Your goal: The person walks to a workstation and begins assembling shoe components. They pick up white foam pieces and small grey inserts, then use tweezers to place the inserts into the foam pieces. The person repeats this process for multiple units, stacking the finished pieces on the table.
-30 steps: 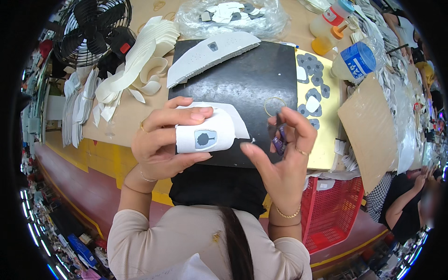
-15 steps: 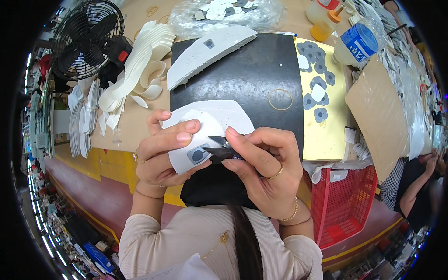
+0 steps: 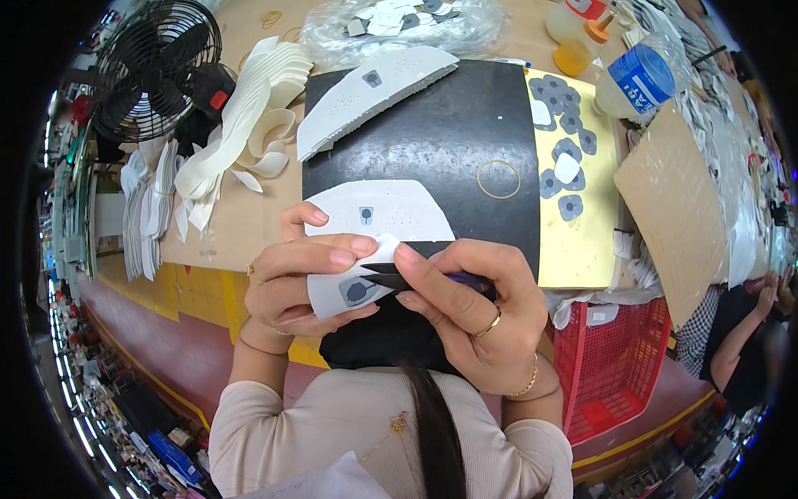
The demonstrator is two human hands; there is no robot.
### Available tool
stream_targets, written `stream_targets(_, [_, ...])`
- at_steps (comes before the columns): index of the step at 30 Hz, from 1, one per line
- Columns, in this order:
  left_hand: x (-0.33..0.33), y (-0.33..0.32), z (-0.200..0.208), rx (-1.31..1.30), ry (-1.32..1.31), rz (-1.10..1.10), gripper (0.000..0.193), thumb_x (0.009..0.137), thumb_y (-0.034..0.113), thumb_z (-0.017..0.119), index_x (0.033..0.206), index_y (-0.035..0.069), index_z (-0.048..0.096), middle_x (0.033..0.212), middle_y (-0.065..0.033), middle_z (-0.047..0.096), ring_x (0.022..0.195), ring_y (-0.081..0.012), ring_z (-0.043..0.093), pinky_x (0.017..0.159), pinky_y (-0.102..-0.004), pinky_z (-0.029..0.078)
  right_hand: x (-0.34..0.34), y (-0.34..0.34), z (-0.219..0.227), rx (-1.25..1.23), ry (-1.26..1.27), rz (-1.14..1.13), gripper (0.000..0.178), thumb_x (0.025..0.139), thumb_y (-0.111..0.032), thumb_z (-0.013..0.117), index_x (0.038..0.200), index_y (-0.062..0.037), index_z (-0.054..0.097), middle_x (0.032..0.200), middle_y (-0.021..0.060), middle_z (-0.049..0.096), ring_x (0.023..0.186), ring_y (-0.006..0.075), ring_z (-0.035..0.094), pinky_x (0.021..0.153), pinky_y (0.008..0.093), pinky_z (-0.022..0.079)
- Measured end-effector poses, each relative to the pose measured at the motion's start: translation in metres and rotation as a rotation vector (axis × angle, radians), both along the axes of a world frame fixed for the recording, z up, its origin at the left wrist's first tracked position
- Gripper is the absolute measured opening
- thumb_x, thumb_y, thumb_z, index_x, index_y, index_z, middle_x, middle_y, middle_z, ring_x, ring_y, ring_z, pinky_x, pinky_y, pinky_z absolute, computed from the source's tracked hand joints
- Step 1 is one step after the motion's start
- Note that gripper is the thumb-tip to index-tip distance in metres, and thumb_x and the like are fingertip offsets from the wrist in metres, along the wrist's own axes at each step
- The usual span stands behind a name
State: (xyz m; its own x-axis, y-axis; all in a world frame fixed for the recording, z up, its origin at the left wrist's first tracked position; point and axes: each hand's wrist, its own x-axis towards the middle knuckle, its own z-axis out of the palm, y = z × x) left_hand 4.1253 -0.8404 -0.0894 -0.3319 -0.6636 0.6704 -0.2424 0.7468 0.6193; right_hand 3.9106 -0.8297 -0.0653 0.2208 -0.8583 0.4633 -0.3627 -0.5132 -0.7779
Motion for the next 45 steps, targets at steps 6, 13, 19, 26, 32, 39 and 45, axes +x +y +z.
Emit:
stream_targets(6, [0.001,0.001,0.001,0.037,-0.007,-0.020,0.035,0.068,0.010,0.090,0.094,0.013,0.068,0.125,-0.0015,0.061,0.113,-0.0148,0.065,0.097,-0.0402,0.034,-0.003,0.000,-0.004,-0.090,0.056,-0.033,0.045,0.067,-0.005,0.083,0.112,-0.0103,0.076,0.090,0.0014,0.060,0.072,0.0135,0.056,0.059,0.0274,0.042])
stream_targets(13, [0.000,0.002,0.001,0.054,0.029,-0.038,0.033,0.068,0.012,0.090,0.093,0.012,0.069,0.124,-0.0023,0.064,0.112,-0.0145,0.065,0.096,-0.0404,0.035,-0.005,-0.003,-0.010,-0.192,0.041,-0.021,0.044,0.067,-0.006,0.083,0.110,-0.0091,0.076,0.090,0.0004,0.062,0.067,0.0129,0.054,0.058,0.0282,0.037])
stream_targets(19, [0.000,0.003,0.002,0.094,0.018,-0.045,0.031,0.069,0.012,0.090,0.092,0.012,0.070,0.123,-0.0019,0.066,0.110,-0.0133,0.066,0.095,-0.0402,0.035,-0.006,-0.002,-0.007,-0.157,0.068,-0.025,0.044,0.067,-0.008,0.083,0.110,-0.0105,0.077,0.088,-0.0004,0.062,0.067,0.0125,0.055,0.058,0.0277,0.037])
stream_targets(26, [0.000,0.003,0.001,0.103,0.052,-0.057,0.028,0.070,0.013,0.090,0.089,0.012,0.070,0.123,-0.0035,0.067,0.110,-0.0126,0.065,0.095,-0.0398,0.035,-0.005,-0.003,-0.006,-0.164,0.062,-0.005,0.042,0.067,-0.006,0.083,0.109,-0.0105,0.077,0.087,-0.0007,0.062,0.067,0.0126,0.055,0.058,0.0281,0.038])
stream_targets(32, [0.002,0.002,0.002,0.142,0.055,-0.079,0.026,0.070,0.013,0.090,0.080,0.013,0.066,0.121,-0.0048,0.069,0.109,-0.0137,0.066,0.094,-0.0393,0.036,-0.006,-0.001,-0.006,-0.167,0.076,-0.017,0.044,0.066,-0.005,0.083,0.109,-0.0110,0.077,0.088,-0.0008,0.062,0.066,0.0127,0.055,0.057,0.0287,0.037])
stream_targets(39, [0.001,0.000,0.000,0.141,0.056,-0.107,0.030,0.070,0.014,0.090,0.076,0.014,0.061,0.120,-0.0055,0.069,0.110,-0.0145,0.067,0.092,-0.0389,0.036,-0.008,-0.001,-0.004,-0.134,0.103,-0.021,0.043,0.065,-0.009,0.085,0.108,-0.0126,0.077,0.089,-0.0011,0.061,0.066,0.0120,0.055,0.057,0.0287,0.038])
stream_targets(45, [0.004,-0.003,0.006,0.175,0.048,-0.155,0.030,0.071,0.013,0.089,0.078,0.013,0.060,0.119,-0.0066,0.070,0.110,-0.0146,0.066,0.092,-0.0387,0.035,-0.009,-0.004,0.002,-0.151,0.113,0.003,0.040,0.067,-0.011,0.084,0.106,-0.0121,0.078,0.087,-0.0011,0.062,0.066,0.0120,0.055,0.057,0.0287,0.038])
